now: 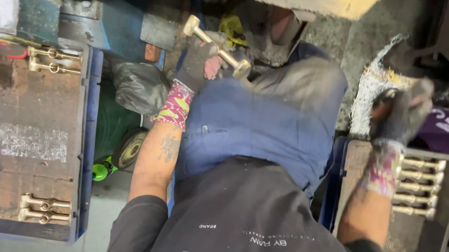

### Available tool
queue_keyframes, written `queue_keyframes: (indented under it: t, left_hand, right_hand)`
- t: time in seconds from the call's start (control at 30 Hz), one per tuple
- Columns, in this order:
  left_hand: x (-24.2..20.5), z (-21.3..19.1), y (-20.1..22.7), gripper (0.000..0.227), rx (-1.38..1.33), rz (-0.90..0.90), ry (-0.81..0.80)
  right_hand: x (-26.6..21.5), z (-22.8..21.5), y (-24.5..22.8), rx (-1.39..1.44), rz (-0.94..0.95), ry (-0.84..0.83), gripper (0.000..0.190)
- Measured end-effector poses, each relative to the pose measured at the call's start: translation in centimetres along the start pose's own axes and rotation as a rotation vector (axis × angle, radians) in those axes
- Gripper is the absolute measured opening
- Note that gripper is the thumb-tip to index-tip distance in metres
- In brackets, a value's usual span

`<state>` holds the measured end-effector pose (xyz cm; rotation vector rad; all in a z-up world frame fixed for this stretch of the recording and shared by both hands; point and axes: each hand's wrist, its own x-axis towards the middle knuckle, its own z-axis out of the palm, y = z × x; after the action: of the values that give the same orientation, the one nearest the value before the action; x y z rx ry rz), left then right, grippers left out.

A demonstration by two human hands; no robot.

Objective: The person sits on the floor and repeatedly rubs a small brass fitting with a cloth to polish its surface. They rotate the fitting to treat different sides and occasionally place it on a nearby tray before picking it up again.

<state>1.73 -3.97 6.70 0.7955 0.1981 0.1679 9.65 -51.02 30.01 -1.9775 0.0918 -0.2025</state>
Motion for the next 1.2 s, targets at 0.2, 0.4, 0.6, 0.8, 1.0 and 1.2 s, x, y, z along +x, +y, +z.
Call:
queue_keyframes:
  t: [0.2,0.4,0.6,0.8,1.0,1.2]
  left_hand:
    - [-0.5,4.5,3.0,0.014,0.026,0.019,-0.066]
    - [-2.9,9.3,7.0,0.017,0.148,-0.09,-0.07]
    - [-5.0,14.1,9.5,0.026,0.377,-0.084,-0.121]
    - [-6.2,21.6,10.7,0.035,0.544,-0.27,-0.312]
    - [-9.7,26.5,12.0,0.044,1.11,0.135,-0.36]
    - [-8.9,25.2,10.3,0.021,-0.088,-0.146,-0.509]
  right_hand:
    - [-5.9,-6.9,7.2,-0.809,-0.107,0.09,0.074]
    - [-9.6,-9.3,12.6,-0.919,0.182,0.054,0.095]
    - [-8.1,-6.2,6.8,-0.587,-0.303,0.178,0.069]
    - [-8.3,3.4,-3.1,0.071,-0.05,-0.488,0.037]
    - [-11.2,10.4,-8.6,0.355,0.058,-0.73,0.037]
    - [-11.6,9.3,-9.4,0.711,0.178,-0.736,0.032]
